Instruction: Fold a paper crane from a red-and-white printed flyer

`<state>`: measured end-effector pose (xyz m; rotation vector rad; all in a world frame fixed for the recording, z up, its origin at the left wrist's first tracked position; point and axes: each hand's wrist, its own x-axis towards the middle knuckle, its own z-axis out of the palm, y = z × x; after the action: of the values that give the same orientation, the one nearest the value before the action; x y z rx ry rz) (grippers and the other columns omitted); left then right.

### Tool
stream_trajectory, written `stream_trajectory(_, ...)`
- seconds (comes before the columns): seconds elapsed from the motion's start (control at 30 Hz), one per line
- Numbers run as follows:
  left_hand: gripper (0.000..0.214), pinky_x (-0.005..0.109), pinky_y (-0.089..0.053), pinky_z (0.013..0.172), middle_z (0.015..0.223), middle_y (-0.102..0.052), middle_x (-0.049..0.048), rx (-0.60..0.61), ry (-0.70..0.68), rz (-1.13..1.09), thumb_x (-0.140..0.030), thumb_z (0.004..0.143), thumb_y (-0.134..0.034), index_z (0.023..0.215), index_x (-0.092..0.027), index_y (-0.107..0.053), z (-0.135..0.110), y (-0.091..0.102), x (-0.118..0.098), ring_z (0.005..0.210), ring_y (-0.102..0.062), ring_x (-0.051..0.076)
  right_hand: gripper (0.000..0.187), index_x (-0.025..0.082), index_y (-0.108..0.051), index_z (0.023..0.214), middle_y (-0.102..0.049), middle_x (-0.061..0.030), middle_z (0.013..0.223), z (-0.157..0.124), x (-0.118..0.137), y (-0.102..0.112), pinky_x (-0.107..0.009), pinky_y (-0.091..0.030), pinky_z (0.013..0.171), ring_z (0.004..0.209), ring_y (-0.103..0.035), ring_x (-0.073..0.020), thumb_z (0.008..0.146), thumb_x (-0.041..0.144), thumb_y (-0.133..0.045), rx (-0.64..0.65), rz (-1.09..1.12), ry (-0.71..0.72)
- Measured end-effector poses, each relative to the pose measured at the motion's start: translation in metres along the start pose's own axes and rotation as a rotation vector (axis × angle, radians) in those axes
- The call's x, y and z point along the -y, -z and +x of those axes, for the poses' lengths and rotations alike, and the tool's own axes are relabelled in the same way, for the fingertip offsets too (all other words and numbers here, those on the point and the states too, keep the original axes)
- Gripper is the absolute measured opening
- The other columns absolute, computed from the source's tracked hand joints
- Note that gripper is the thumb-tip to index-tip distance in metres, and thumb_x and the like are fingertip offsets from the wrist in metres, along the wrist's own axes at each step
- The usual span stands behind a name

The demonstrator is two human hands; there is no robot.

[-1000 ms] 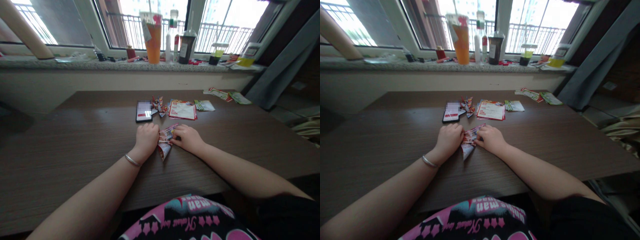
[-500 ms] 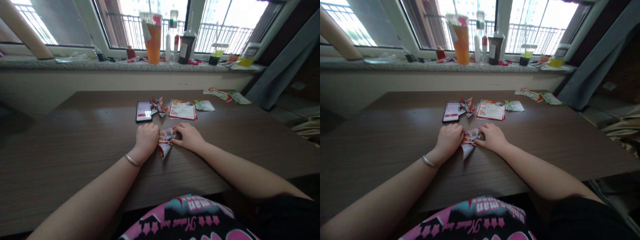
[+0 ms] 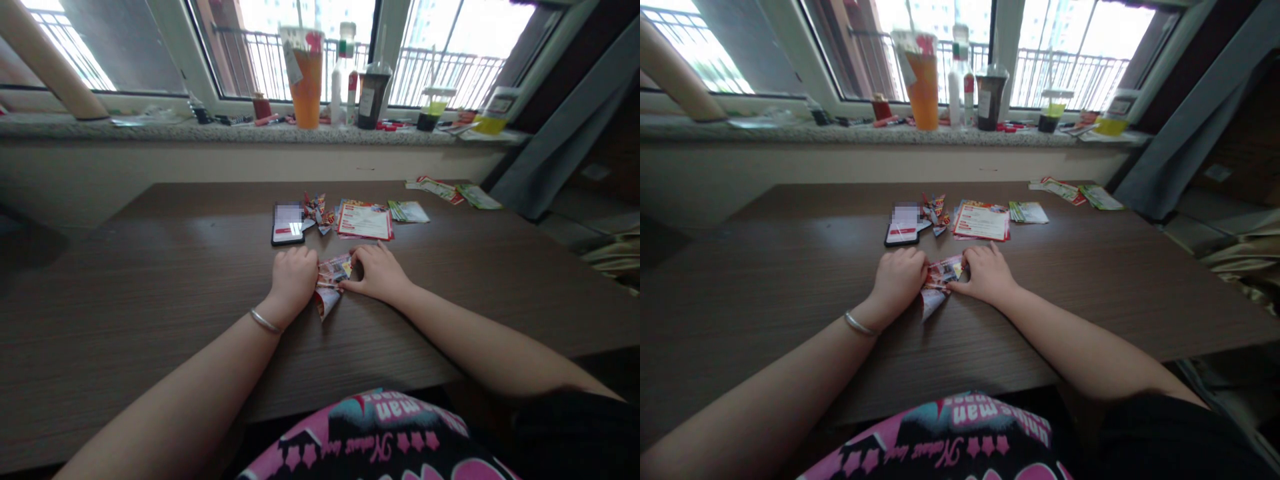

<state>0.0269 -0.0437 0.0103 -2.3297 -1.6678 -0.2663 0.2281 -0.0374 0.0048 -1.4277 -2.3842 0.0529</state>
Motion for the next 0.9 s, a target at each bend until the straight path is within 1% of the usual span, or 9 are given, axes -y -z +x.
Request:
stream_trajectory(0.13,0.02,0.038,-0.034,0.068,0.085,-0.063,0.0123,-0.001,0.0,-0.012,-0.019,0.089,-0.042,0.084,-0.015,-0.061,0.0,0.0,0.001,0.085,-0.057,0.028,0.044,0.019,-0.059,0.089,-0.063,-0.0107,0.113,0.001,-0.002,-0.001,-0.057,-0.027,0.107,0.107,-0.056,-0.0291,0.069,0.057,-0.071,-0.006,0.016,0.008)
stream_trajectory(0.23,0.019,0.038,-0.034,0.068,0.085,-0.063,0.0119,-0.009,0.004,-0.01,-0.02,0.088,-0.044,0.084,-0.015,-0.061,-0.001,0.0,0.001,0.086,-0.057,0.028,0.041,0.02,-0.061,0.091,-0.06,-0.0107,0.122,0.002,-0.004,-0.002,-0.053,-0.035,0.102,0.113,-0.053,-0.0294,0.07,0.053,-0.072,-0.021,0.039,0.007)
stream_trajectory(0.33,0.018,0.038,-0.034,0.068,0.085,-0.063,0.0117,-0.005,0.011,-0.005,-0.021,0.088,-0.044,0.084,-0.016,-0.061,-0.002,0.001,0.001,0.086,-0.057,0.029,0.037,0.02,-0.062,0.092,-0.06,-0.0098,0.12,0.003,-0.005,-0.004,-0.045,-0.043,0.096,0.113,-0.053,-0.0274,0.072,0.049,-0.072,-0.017,0.084,0.011)
stream_trajectory(0.47,0.017,0.038,-0.035,0.07,0.087,-0.063,0.0118,0.007,0.024,-0.006,-0.02,0.087,-0.045,0.087,-0.016,-0.062,-0.003,0.001,0.001,0.087,-0.056,0.028,0.035,0.021,-0.063,0.091,-0.061,-0.0089,0.115,0.003,-0.006,-0.005,-0.043,-0.044,0.094,0.11,-0.054,-0.0258,0.072,0.048,-0.073,-0.016,0.116,0.017)
stream_trajectory(0.57,0.018,0.037,-0.037,0.073,0.093,-0.062,0.0111,-0.015,0.006,-0.033,-0.02,0.089,-0.045,0.09,-0.017,-0.063,-0.002,-0.003,0.002,0.089,-0.055,0.026,0.035,0.021,-0.064,0.091,-0.062,-0.0082,0.111,0.003,-0.006,-0.005,-0.042,-0.044,0.094,0.108,-0.054,-0.0256,0.072,0.049,-0.073,-0.01,0.121,0.011)
stream_trajectory(0.6,0.018,0.037,-0.037,0.074,0.095,-0.062,0.0104,-0.023,-0.023,-0.054,-0.02,0.089,-0.046,0.091,-0.018,-0.064,-0.001,-0.004,0.003,0.09,-0.054,0.026,0.035,0.021,-0.064,0.091,-0.062,-0.0081,0.111,0.003,-0.006,-0.005,-0.042,-0.043,0.094,0.108,-0.054,-0.0258,0.072,0.049,-0.073,-0.008,0.119,0.007)
stream_trajectory(0.67,0.018,0.035,-0.039,0.077,0.098,-0.062,0.0084,-0.029,-0.127,-0.107,-0.02,0.09,-0.047,0.09,-0.02,-0.065,0.001,-0.006,0.005,0.093,-0.052,0.025,0.035,0.021,-0.064,0.091,-0.062,-0.0081,0.112,0.003,-0.006,-0.004,-0.043,-0.043,0.094,0.108,-0.054,-0.0264,0.071,0.049,-0.073,-0.004,0.111,-0.001)
stream_trajectory(0.8,0.013,0.03,-0.041,0.076,0.097,-0.062,0.0062,0.022,-0.403,-0.152,-0.018,0.089,-0.051,0.092,-0.019,-0.064,0.006,-0.004,0.008,0.09,-0.052,0.021,0.036,0.021,-0.064,0.092,-0.062,-0.0085,0.115,0.002,-0.005,-0.002,-0.043,-0.044,0.093,0.107,-0.055,-0.0269,0.071,0.049,-0.073,0.002,0.089,-0.016)
stream_trajectory(0.9,0.011,0.031,-0.041,0.075,0.092,-0.063,0.006,0.041,-0.493,-0.108,-0.019,0.089,-0.053,0.09,-0.018,-0.064,0.008,0.001,0.007,0.084,-0.053,0.02,0.036,0.02,-0.063,0.091,-0.061,-0.009,0.115,0.002,-0.005,-0.001,-0.042,-0.044,0.093,0.107,-0.055,-0.0268,0.072,0.049,-0.072,0.006,0.086,-0.014)
